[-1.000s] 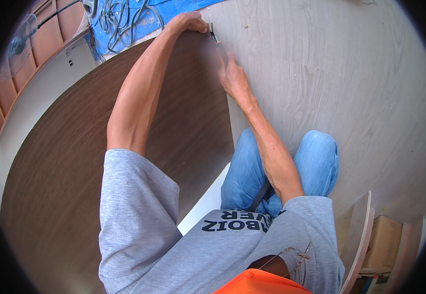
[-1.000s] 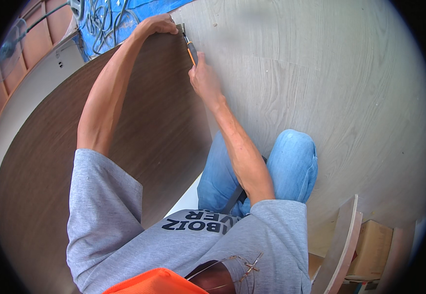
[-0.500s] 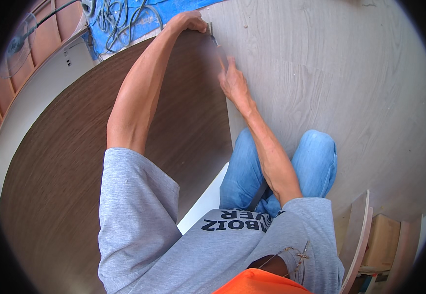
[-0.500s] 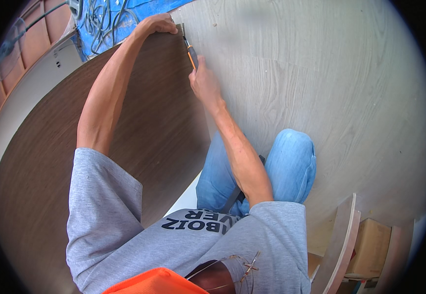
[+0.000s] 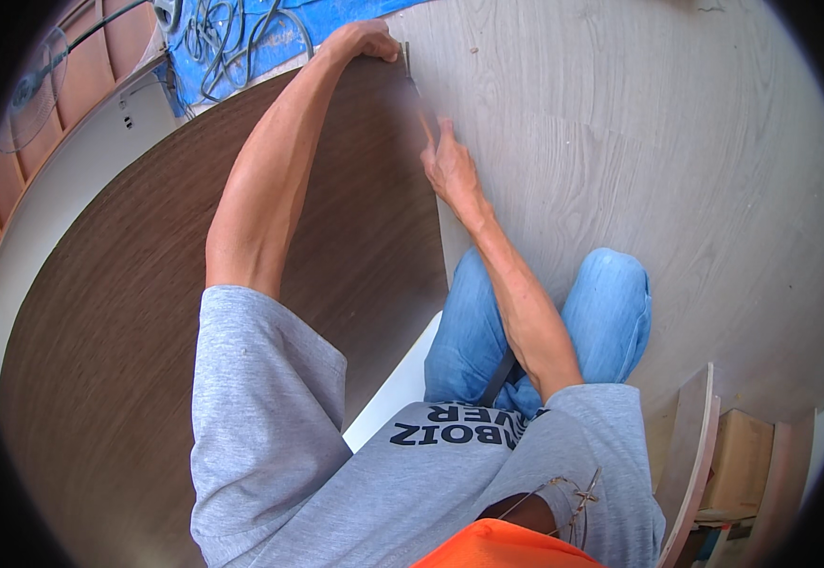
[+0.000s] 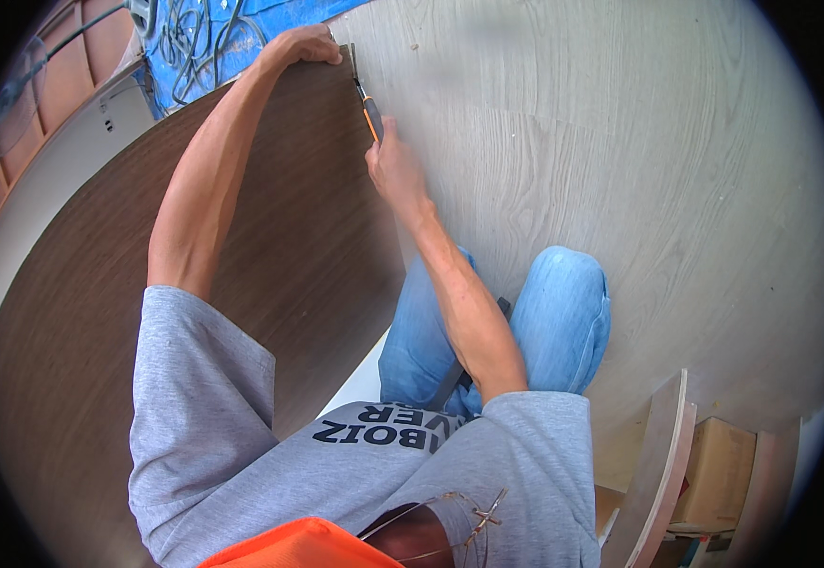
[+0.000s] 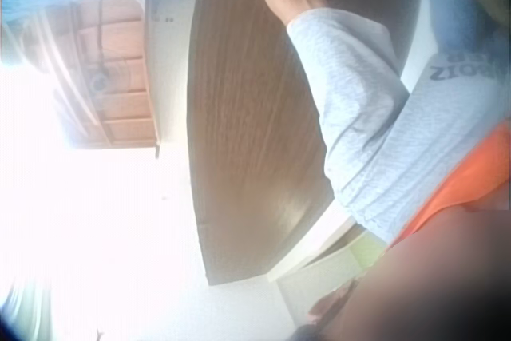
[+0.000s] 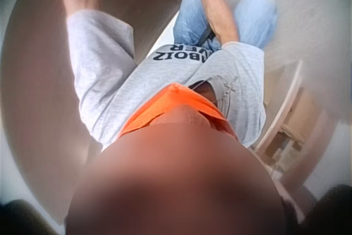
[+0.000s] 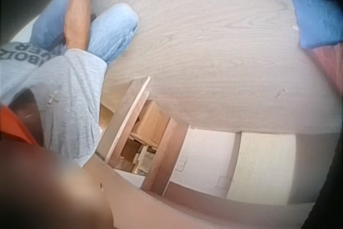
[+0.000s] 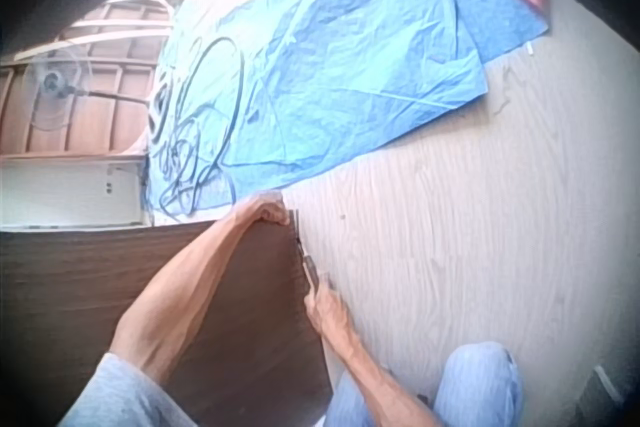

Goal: The person kneels on the floor and uses a utility knife to score and cut a dark brown laminate flooring plank. They repeatedly score the edge of the plank to create a clean cut line.

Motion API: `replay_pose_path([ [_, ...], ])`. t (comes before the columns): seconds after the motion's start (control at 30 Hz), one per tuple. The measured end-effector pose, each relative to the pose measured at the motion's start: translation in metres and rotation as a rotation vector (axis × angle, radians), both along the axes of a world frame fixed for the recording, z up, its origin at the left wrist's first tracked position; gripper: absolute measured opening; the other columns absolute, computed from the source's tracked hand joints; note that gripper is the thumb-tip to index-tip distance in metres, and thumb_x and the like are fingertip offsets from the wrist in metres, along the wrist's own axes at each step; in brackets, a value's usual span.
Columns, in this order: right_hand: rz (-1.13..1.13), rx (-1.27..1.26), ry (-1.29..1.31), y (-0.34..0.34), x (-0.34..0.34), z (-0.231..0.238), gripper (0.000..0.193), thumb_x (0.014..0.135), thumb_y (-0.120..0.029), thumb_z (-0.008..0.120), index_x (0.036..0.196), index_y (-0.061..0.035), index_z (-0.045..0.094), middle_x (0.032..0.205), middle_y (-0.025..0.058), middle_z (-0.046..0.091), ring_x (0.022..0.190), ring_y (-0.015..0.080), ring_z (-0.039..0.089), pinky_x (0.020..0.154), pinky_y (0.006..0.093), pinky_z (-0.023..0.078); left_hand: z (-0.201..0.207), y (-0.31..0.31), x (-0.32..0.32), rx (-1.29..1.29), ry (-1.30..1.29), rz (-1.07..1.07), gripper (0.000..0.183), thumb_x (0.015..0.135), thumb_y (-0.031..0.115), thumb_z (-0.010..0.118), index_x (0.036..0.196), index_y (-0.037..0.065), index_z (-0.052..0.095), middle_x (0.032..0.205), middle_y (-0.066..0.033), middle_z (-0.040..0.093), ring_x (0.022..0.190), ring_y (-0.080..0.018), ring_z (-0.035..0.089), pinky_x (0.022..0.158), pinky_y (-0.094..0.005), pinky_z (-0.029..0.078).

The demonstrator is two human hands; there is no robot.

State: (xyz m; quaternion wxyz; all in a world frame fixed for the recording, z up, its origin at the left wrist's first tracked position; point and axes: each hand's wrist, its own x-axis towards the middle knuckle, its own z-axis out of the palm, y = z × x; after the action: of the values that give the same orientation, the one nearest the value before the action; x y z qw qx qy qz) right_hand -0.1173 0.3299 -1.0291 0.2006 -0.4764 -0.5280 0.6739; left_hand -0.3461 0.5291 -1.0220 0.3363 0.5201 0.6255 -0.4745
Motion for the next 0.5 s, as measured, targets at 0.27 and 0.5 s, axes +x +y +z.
replay_pose_path([
  [0.27, -0.002, -0.052, -0.004, -0.006, 0.002, 0.004, 0.037, 0.096, -0.012, 0.052, 0.129, -0.0041, 0.037, 0.068, 0.0228, 0.059, 0.063, 0.0463, 0.060, 0.055, 0.0543, 0.045, 0.007, 0.004, 0.006, -0.055, 0.004, 0.016, 0.049, 0.074, 0.034, 0.066, 0.112, 0.003, 0.071, 0.111, -0.0184, 0.070, 0.102, -0.0357, 0.065, 0.086, -0.0449, 0.051],
  [0.5, -0.009, -0.092, -0.007, -0.011, 0.005, 0.006, 0.045, 0.095, -0.010, 0.052, 0.136, -0.0004, 0.036, 0.071, 0.0311, 0.061, 0.070, 0.0525, 0.061, 0.061, 0.0569, 0.045, 0.011, 0.006, 0.013, -0.064, 0.021, 0.008, 0.049, 0.076, 0.036, 0.065, 0.110, 0.001, 0.071, 0.113, -0.0192, 0.069, 0.105, -0.0365, 0.064, 0.088, -0.0458, 0.050],
])
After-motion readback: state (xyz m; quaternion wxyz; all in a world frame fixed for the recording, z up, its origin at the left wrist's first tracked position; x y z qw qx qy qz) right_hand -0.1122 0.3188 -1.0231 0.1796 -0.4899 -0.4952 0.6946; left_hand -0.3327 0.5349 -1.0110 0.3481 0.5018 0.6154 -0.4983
